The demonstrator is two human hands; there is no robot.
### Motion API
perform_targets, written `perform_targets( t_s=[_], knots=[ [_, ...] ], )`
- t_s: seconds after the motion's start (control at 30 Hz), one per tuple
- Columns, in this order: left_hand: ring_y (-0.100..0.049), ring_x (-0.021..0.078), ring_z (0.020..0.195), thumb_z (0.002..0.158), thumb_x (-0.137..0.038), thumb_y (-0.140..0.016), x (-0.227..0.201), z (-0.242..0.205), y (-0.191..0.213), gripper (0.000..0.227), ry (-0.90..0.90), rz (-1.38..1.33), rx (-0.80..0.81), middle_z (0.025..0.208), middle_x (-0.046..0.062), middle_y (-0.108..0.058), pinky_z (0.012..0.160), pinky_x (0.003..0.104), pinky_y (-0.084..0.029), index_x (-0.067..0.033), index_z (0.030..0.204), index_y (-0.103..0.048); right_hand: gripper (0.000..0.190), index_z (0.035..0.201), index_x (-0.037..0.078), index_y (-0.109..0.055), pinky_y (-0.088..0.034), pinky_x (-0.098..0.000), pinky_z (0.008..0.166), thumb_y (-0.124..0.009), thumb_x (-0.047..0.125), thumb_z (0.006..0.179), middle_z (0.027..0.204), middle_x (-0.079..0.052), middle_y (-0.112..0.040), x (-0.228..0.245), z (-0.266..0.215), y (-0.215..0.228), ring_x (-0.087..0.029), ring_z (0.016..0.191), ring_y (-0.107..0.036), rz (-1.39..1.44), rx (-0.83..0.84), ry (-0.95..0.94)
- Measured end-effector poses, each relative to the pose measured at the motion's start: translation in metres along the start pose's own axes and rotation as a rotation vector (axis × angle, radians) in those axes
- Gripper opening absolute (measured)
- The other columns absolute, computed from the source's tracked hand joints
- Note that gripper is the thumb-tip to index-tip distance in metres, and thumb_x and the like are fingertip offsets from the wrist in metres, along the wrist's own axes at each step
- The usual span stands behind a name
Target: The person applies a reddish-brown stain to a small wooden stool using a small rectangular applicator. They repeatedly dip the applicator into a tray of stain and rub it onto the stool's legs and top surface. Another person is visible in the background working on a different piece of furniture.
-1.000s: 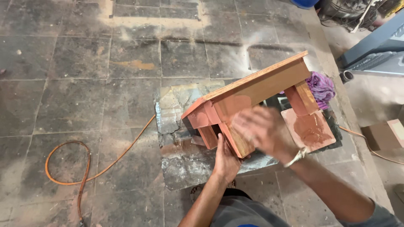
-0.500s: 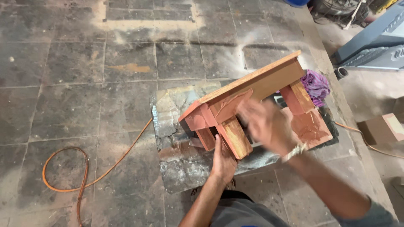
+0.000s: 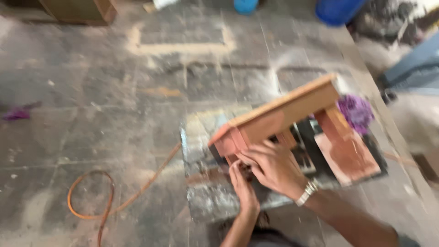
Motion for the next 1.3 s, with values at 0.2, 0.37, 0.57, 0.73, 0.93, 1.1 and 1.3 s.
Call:
perform_targets(
  t_s=[0.2, 0.37, 0.57, 0.73, 0.93, 1.1, 1.3],
  knots=[
    [-0.047, 0.0081, 0.054, 0.104, -0.037, -0.05, -0.061, 0.016, -0.049, 0.059, 0.008, 0.293, 0.277, 0.069, 0.003, -0.052, 0.044, 0.023, -0.038, -0.0196, 0.159, -0.038, 0.016, 0.108, -0.004, -0.072, -0.054, -0.0331, 0.083, -0.062, 0.005, 0.099, 0.11, -0.01, -0.072, -0.127, -0.046, -0.012, -0.013, 0.093, -0.064, 0.927, -0.223, -0.584],
    [-0.042, 0.0046, 0.047, 0.101, -0.03, -0.057, -0.097, 0.013, -0.079, 0.074, -0.015, 0.405, 0.41, 0.064, -0.005, -0.051, 0.039, 0.021, -0.034, -0.019, 0.164, -0.02, 0.028, 0.117, 0.001, -0.066, -0.055, -0.0332, 0.084, -0.06, -0.001, 0.091, 0.109, -0.006, -0.072, -0.157, -0.072, -0.035, -0.015, 0.094, -0.069, 1.502, -0.418, -0.726],
    [-0.039, 0.0055, 0.042, 0.099, -0.023, -0.057, -0.11, 0.003, -0.087, 0.08, 0.091, 0.417, 0.426, 0.054, -0.003, -0.048, 0.036, 0.022, -0.03, -0.0218, 0.166, -0.014, 0.025, 0.118, 0.001, -0.065, -0.055, -0.0328, 0.086, -0.059, 0.0, 0.094, 0.106, -0.006, -0.072, -0.165, -0.09, -0.05, -0.015, 0.096, -0.07, 1.595, -0.463, -0.769],
    [-0.042, 0.0047, 0.046, 0.1, -0.021, -0.058, -0.118, -0.006, -0.09, 0.082, 0.054, 0.439, 0.455, 0.056, -0.004, -0.049, 0.04, 0.021, -0.033, -0.0229, 0.166, -0.011, 0.025, 0.118, 0.001, -0.065, -0.056, -0.0328, 0.085, -0.059, 0.002, 0.093, 0.106, -0.006, -0.073, -0.166, -0.096, -0.056, -0.016, 0.095, -0.071, 1.62, -0.477, -0.806],
    [-0.044, 0.0051, 0.049, 0.096, -0.009, -0.055, -0.14, -0.046, -0.103, 0.083, -0.148, 0.749, 0.66, 0.065, -0.007, -0.053, 0.045, 0.024, -0.042, -0.0217, 0.168, -0.017, 0.023, 0.116, 0.003, -0.065, -0.055, -0.035, 0.081, -0.063, 0.003, 0.093, 0.1, -0.006, -0.071, -0.179, -0.112, -0.075, -0.018, 0.092, -0.07, 1.736, -0.461, -0.854],
    [-0.052, 0.0135, 0.047, 0.088, -0.005, -0.057, -0.158, -0.079, -0.122, 0.09, -0.506, 1.13, 0.807, 0.061, 0.003, -0.061, 0.053, 0.033, -0.052, -0.0197, 0.167, -0.017, 0.046, 0.118, 0.001, -0.06, -0.056, -0.0352, 0.091, -0.068, 0.001, 0.072, 0.114, -0.008, -0.062, -0.15, -0.115, -0.047, -0.02, 0.109, -0.065, 0.76, -0.289, -0.202],
    [-0.055, 0.0132, 0.055, 0.087, -0.006, -0.061, -0.165, -0.088, -0.115, 0.085, -0.893, 1.265, 0.827, 0.075, 0.005, -0.07, 0.053, 0.034, -0.054, -0.0201, 0.166, -0.031, 0.019, 0.119, 0.0, -0.067, -0.054, -0.0318, 0.062, -0.07, 0.004, 0.1, 0.099, -0.011, -0.067, -0.18, -0.124, -0.101, -0.018, 0.079, -0.068, 1.967, -0.317, -0.809]
  ],
)
Point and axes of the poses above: each hand's wrist, its own z-axis towards the middle knuckle, its own y-axis out of the back of the hand, x = y × z, the point moved 10 cm from there along z, towards the middle knuckle
